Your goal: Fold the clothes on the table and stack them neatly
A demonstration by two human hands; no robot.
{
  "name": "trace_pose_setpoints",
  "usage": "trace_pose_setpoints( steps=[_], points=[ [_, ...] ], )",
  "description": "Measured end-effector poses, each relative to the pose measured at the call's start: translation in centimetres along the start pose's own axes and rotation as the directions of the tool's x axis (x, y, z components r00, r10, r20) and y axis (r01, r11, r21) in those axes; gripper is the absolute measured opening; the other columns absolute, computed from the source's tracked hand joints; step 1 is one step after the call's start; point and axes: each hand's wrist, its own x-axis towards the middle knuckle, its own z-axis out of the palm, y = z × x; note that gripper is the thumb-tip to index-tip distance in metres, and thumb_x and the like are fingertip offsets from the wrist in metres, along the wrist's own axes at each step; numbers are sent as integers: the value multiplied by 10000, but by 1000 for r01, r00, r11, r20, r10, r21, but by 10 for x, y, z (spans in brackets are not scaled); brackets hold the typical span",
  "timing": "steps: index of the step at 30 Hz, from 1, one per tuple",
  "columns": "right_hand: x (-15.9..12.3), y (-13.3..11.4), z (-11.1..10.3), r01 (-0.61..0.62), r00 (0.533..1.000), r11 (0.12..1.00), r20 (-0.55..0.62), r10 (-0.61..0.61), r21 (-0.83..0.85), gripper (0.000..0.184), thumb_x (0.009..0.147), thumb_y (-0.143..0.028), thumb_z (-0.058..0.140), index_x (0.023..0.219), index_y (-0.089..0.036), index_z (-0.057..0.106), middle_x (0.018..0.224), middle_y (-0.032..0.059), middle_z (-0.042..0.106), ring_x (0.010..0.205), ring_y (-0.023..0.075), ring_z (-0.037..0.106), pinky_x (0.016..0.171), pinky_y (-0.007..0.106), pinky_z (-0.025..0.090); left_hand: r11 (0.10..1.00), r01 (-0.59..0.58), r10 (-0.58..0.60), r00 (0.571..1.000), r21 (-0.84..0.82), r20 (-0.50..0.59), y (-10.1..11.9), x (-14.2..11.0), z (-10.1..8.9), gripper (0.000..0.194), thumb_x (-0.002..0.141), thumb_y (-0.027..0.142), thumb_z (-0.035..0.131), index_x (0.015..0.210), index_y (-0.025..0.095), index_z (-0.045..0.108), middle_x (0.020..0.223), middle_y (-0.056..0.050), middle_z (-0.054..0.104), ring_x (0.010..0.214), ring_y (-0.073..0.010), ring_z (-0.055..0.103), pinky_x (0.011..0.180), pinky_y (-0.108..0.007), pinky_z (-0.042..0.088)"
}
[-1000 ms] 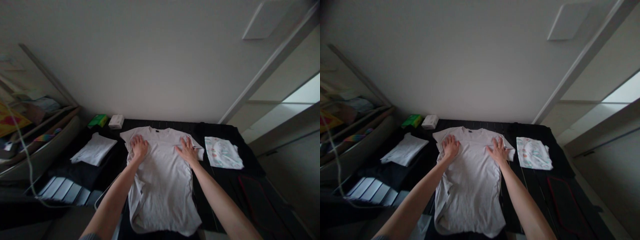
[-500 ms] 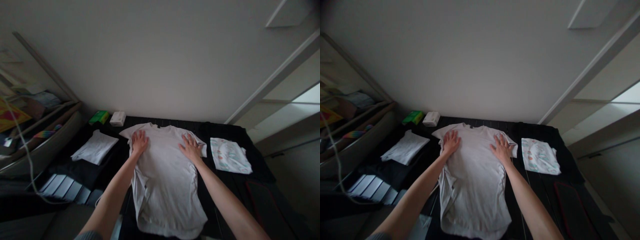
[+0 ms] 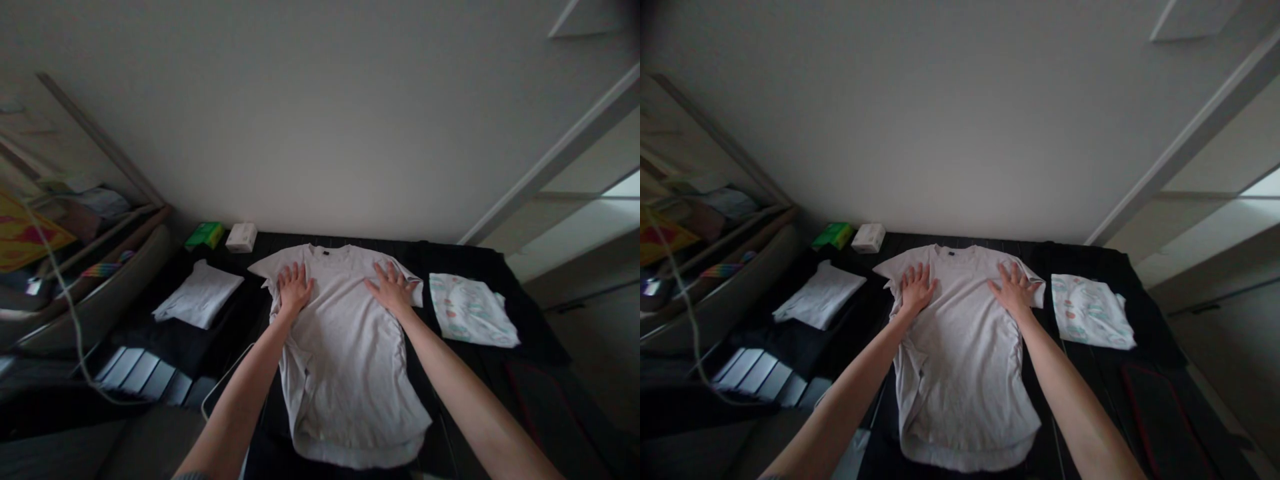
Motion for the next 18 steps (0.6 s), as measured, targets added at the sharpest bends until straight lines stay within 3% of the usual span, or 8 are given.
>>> trace_pose_setpoints(
  steps=[6,10,12,15,18],
  points=[
    [-6,11,0,50,999,998,-5,-51,-29,683,915,-676,149,1520,-369,74,1613,48,80,1398,365,211,1048,689,101,999,27,-27,1000,-35,-6,-2,3,-13,569,960,449,301,1462,188,352,1556,-89,291,1442,-314,198,1172,-507,111],
    [-11,8,-4,35,999,999,-13,-35,-24,658,934,-633,157,1524,-347,110,1608,62,114,1394,359,228,1057,666,114,988,-120,124,992,-94,30,10,-31,-23,485,954,289,330,1399,121,424,1514,-133,363,1421,-247,276,1176,-440,173],
    [-18,5,-6,19,998,999,-58,-21,-32,629,952,-577,190,1523,-313,176,1597,86,164,1383,364,252,1067,650,111,955,-263,271,962,-139,43,15,-62,-30,480,919,223,386,1391,146,431,1510,-117,373,1420,-225,281,1172,-438,194],
    [-34,5,-9,39,981,996,-188,-54,-81,571,968,-451,272,1494,-229,308,1560,125,268,1393,366,231,1098,608,77,851,-481,503,862,-209,64,14,-113,-45,493,884,205,452,1377,212,447,1496,-84,401,1417,-222,283,1161,-465,213],
    [-57,13,-12,143,958,984,-236,-165,-108,534,948,-351,348,1440,-153,404,1526,146,332,1410,343,199,1122,558,95,777,-552,604,789,-301,110,-1,-158,-65,296,877,223,490,1154,222,593,1377,-85,533,1322,-230,424,1123,-461,271]
  ],
)
